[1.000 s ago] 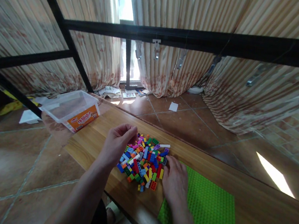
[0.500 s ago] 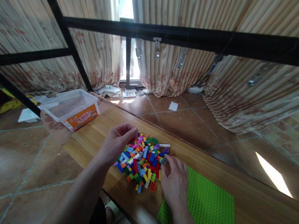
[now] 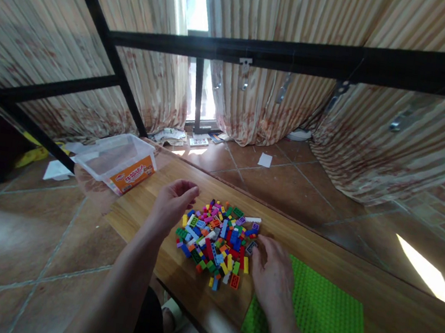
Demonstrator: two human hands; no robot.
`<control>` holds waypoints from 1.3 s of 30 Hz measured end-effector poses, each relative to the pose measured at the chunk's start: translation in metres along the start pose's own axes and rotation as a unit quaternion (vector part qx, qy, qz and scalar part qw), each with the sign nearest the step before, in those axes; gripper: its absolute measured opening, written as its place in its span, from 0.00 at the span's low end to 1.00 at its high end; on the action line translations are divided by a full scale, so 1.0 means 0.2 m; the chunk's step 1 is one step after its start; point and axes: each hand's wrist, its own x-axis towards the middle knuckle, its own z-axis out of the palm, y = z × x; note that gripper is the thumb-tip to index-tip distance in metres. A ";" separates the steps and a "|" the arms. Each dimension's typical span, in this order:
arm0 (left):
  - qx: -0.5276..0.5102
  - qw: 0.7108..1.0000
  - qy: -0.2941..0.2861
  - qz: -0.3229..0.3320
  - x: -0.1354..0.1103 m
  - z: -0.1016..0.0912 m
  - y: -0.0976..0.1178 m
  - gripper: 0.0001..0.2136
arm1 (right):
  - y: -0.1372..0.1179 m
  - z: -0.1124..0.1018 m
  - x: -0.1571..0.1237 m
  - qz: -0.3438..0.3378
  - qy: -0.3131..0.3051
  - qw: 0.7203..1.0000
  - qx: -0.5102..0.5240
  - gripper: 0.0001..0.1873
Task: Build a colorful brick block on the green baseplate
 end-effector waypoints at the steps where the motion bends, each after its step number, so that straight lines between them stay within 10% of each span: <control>1: 0.058 0.998 0.000 0.001 0.02 -0.02 -0.02 0.09 | 0.00 0.01 0.00 0.002 0.011 1.000 0.006 0.23; 12: 0.489 0.848 -0.197 -0.050 0.09 -0.11 -0.15 0.14 | -0.08 0.06 -0.01 0.002 -0.026 0.995 0.095 0.23; 26: 0.433 0.895 -0.090 0.052 0.24 0.02 -0.28 0.21 | -0.03 0.05 0.11 0.015 0.038 0.998 0.050 0.25; 39: 0.455 0.855 -0.218 0.118 0.19 0.13 -0.23 0.15 | -0.10 0.18 0.13 0.004 -0.042 0.998 0.048 0.28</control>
